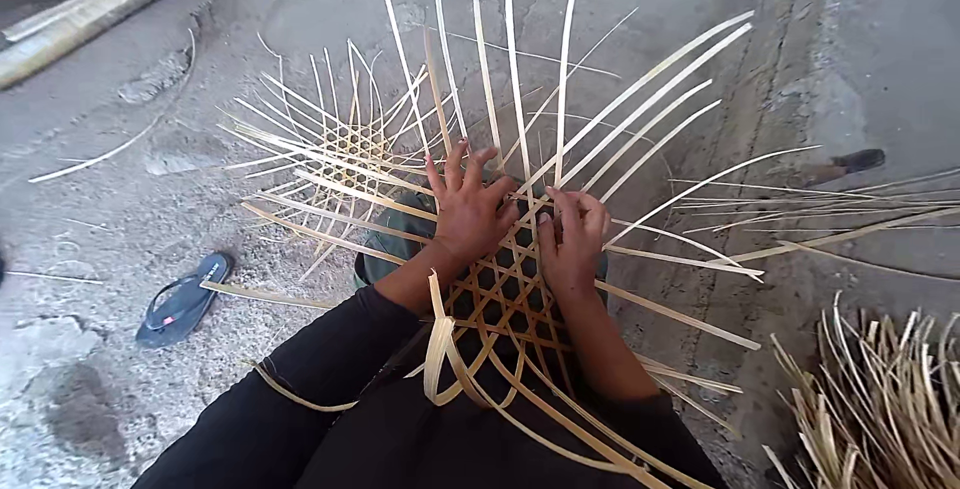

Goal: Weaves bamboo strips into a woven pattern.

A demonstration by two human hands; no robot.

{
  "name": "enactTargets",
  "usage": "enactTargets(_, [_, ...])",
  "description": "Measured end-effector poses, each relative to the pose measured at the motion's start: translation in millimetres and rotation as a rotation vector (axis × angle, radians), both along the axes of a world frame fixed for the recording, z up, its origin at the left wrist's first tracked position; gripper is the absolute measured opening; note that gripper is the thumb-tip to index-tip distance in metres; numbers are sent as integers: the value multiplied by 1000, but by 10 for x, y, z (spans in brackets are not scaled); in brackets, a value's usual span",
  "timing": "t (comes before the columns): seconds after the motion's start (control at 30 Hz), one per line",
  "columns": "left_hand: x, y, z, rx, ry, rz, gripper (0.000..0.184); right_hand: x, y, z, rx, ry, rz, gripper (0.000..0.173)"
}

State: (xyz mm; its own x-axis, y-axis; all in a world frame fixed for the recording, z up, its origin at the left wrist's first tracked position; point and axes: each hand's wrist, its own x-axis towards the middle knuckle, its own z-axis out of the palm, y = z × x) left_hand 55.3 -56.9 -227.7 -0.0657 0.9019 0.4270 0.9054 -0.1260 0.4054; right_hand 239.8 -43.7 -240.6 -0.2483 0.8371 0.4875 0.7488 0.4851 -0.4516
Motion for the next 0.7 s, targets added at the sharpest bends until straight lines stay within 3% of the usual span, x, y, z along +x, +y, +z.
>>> enactTargets(0.37, [1, 33, -61, 1, -25, -20, 22, -20, -10, 33, -17, -117, -36, 42])
enactTargets(0.7, [-19, -23, -46, 55, 7, -21, 22, -66, -22, 3, -13, -123, -124, 32])
